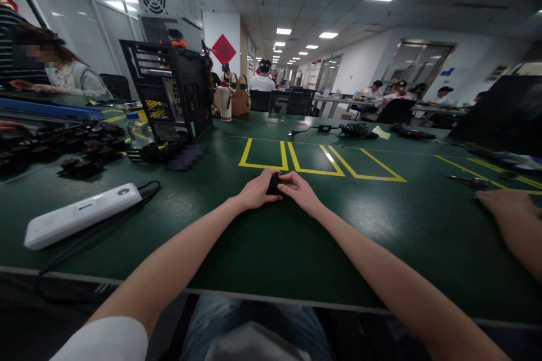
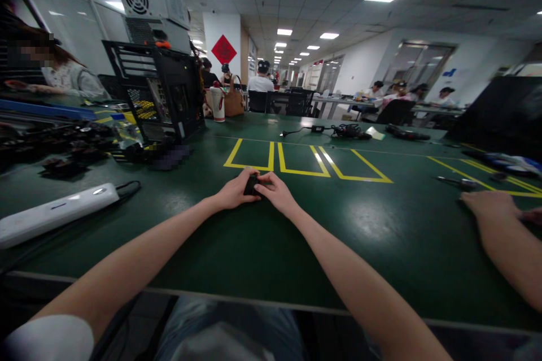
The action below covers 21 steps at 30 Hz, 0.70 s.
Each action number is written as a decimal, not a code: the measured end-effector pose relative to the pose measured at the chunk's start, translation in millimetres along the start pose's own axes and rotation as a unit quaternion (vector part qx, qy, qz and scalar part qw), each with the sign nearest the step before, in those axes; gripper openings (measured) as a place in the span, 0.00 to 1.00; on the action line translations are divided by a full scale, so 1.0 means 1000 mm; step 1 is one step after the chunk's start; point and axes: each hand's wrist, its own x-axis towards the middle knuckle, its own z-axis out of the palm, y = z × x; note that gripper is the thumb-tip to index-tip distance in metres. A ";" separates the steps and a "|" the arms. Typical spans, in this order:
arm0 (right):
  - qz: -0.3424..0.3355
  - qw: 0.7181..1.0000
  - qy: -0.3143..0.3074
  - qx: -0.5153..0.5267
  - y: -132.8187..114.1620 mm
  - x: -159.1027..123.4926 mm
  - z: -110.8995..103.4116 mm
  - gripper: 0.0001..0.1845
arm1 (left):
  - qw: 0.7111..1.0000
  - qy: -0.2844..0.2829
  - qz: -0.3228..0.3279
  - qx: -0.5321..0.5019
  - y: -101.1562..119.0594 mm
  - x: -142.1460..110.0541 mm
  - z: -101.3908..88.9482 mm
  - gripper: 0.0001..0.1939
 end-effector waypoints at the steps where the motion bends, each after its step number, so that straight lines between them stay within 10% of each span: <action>1: -0.001 1.000 0.005 -0.006 0.000 0.000 0.000 0.11 | 1.000 -0.001 -0.001 -0.001 0.000 0.000 0.000 0.33; 21: 0.000 1.000 0.004 -0.004 -0.003 0.001 0.000 0.12 | 1.000 0.000 0.001 -0.004 -0.001 0.000 0.000 0.33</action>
